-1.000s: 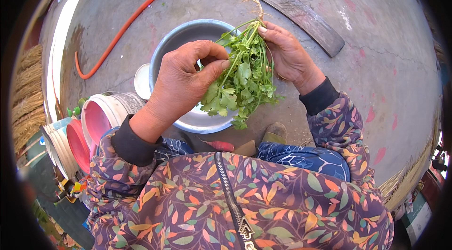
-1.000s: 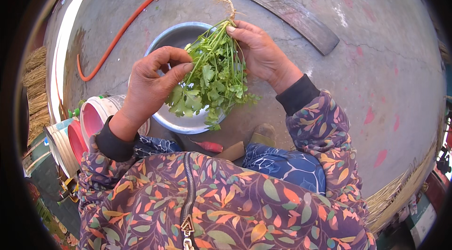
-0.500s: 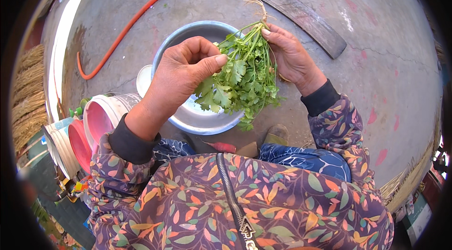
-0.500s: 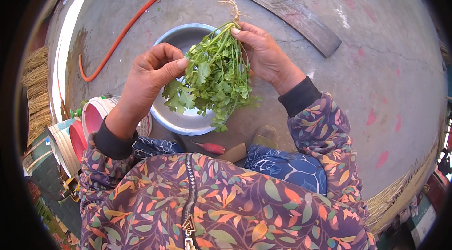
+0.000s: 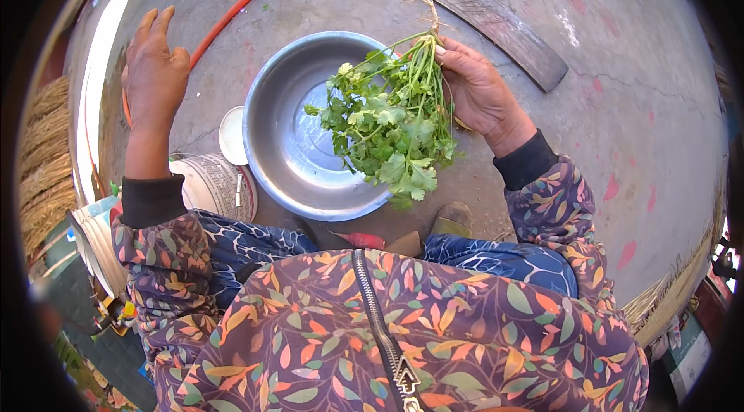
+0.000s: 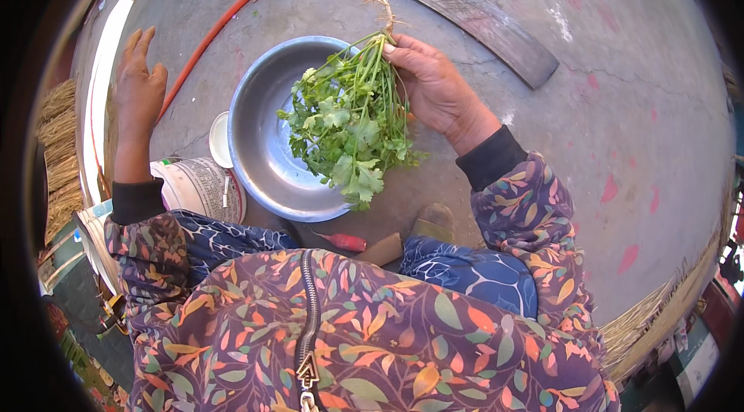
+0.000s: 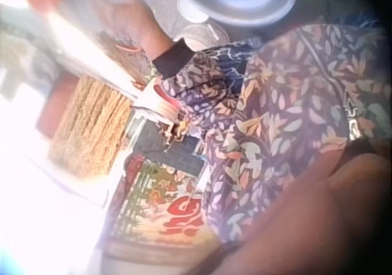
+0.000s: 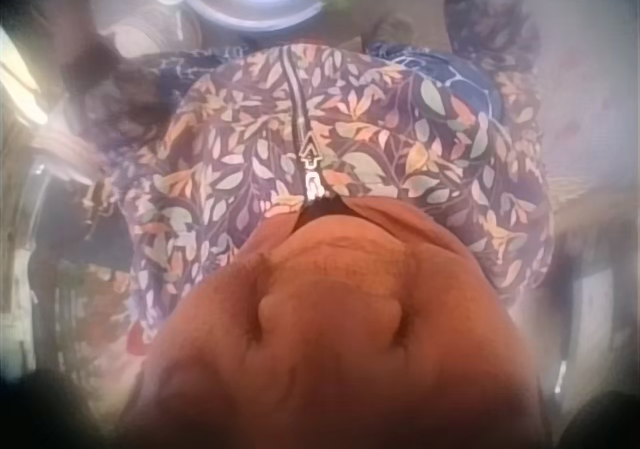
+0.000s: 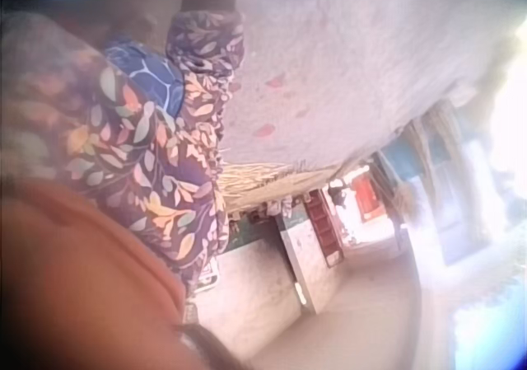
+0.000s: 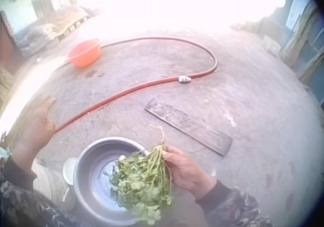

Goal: The person sits on the ground and washes a bunch of leafy green herbs. They pick leaves from the stems, place them in a metal basin, pour water from a pink scoop to rinse them, and then transfer the washed leaves into the scoop.

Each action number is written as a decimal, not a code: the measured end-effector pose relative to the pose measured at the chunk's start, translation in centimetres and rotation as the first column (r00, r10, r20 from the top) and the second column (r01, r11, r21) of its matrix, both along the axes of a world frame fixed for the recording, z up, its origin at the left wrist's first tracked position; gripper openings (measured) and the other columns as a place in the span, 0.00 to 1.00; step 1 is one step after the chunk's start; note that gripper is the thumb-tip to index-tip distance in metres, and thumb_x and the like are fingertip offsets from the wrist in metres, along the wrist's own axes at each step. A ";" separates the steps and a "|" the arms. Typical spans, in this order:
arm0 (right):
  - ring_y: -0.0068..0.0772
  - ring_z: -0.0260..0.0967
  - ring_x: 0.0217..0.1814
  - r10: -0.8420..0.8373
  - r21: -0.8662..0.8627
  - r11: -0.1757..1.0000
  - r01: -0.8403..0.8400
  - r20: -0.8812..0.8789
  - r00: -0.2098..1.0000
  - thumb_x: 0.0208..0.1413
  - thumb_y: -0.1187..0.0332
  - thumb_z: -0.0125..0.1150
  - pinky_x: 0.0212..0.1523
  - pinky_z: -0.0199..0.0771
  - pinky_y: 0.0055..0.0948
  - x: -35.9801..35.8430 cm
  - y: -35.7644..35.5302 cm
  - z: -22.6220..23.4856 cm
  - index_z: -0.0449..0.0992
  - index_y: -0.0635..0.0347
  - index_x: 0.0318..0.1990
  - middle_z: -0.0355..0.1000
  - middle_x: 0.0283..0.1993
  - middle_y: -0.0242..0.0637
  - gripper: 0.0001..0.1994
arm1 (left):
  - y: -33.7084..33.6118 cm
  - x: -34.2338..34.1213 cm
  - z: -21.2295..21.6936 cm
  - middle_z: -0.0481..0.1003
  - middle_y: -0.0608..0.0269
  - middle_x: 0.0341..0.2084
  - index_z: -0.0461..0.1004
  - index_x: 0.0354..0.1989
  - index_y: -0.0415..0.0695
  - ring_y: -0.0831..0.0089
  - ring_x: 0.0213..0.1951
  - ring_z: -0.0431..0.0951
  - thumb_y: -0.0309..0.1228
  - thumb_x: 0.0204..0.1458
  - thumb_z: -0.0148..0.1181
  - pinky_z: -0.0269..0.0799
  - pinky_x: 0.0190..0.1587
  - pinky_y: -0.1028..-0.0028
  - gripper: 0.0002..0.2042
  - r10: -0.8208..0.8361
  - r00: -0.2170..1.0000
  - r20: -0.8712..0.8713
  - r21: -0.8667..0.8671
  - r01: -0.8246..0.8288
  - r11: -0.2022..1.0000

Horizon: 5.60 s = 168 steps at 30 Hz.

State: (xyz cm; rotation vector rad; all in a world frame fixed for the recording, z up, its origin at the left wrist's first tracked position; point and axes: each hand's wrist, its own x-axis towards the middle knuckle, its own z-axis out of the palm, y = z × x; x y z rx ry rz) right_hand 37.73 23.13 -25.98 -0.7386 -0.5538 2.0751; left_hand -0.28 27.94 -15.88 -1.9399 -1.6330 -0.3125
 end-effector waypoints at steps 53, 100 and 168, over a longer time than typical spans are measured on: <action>0.21 0.74 0.35 0.035 -0.040 0.999 -0.031 0.109 0.993 0.59 0.67 0.57 0.37 0.77 0.22 -1.7 -0.8 1.7 0.71 0.64 0.44 0.75 0.36 0.34 0.10 | -8.1 15.0 -0.9 0.73 0.64 0.40 0.76 0.39 0.44 0.71 0.45 0.71 0.30 0.49 0.66 0.65 0.49 0.70 0.10 -0.009 0.387 0.922 -0.342 0.826 0.448; 0.23 0.74 0.38 0.012 -0.030 1.000 -0.008 0.117 0.993 0.59 0.68 0.56 0.41 0.77 0.25 -2.1 -1.7 2.0 0.70 0.64 0.45 0.74 0.38 0.35 0.10 | -8.6 15.4 -1.0 0.73 0.57 0.45 0.78 0.35 0.44 0.59 0.50 0.70 0.27 0.42 0.69 0.64 0.53 0.63 0.11 -0.273 0.543 0.794 -0.358 0.782 0.511; 0.14 0.69 0.37 0.049 -0.076 0.996 -0.038 0.142 0.989 0.56 0.62 0.62 0.30 0.71 0.15 -2.9 -3.6 3.8 0.70 0.55 0.45 0.71 0.39 0.26 0.13 | -7.4 14.7 -1.9 0.77 0.64 0.30 0.76 0.34 0.39 0.80 0.30 0.77 0.32 0.59 0.55 0.74 0.34 0.79 0.09 0.832 -0.285 0.476 -0.350 0.806 0.477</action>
